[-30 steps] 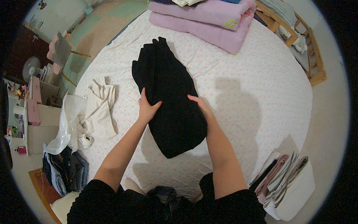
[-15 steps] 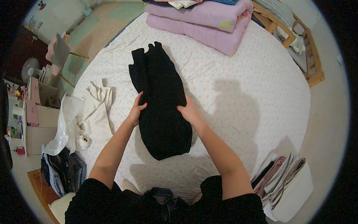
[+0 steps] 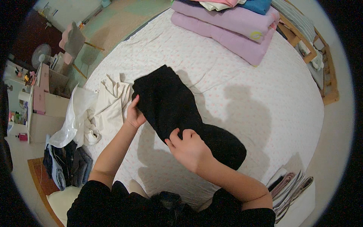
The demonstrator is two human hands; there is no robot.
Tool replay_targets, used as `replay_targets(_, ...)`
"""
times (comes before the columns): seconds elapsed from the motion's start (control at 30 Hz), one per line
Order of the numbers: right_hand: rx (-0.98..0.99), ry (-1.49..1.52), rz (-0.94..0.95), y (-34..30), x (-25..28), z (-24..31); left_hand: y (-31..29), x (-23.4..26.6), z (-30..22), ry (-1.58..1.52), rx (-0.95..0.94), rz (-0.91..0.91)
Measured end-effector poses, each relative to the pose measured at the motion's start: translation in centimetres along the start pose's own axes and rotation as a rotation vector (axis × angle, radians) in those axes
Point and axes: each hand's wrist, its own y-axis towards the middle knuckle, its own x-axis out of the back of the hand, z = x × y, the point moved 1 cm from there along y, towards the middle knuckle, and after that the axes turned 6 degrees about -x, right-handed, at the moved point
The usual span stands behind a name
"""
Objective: The person folds multiple garments on a bed, including black pants, white shorts, and pink pants. Each item is smoothed, folded into a compact rectangle, and placed into a growing stack.
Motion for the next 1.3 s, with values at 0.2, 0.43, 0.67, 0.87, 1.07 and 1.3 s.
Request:
replay_targets(0.2,-0.341,0.581,0.172,1.1,-4.1,-0.5,-1.1,3.6,2.0,-0.147,0.193,-0.119)
replay_targets(0.43,-0.616,0.808,-0.162,5.5,-5.1,1.2,-4.0,-2.4,2.5,-0.009,0.136,0.347)
replay_targets(0.67,-0.836,1.277,-0.464,5.3,-7.0,0.6,-5.8,-5.0,2.5,0.13,0.118,0.259)
replay_targets(0.87,-0.991,1.543,-0.707,4.1,-7.6,-5.0,-3.3,-3.0,1.4,-0.141,0.093,0.282)
replay_targets(1.07,-0.757,1.971,-1.193,-4.6,-0.7,-18.1,-0.2,0.5,-7.1,-0.253,-0.3,0.343)
replay_targets(1.3,-1.04,1.663,-1.486,-20.3,-5.8,-26.6,-2.6,7.9,-13.9,-0.275,-0.451,0.456)
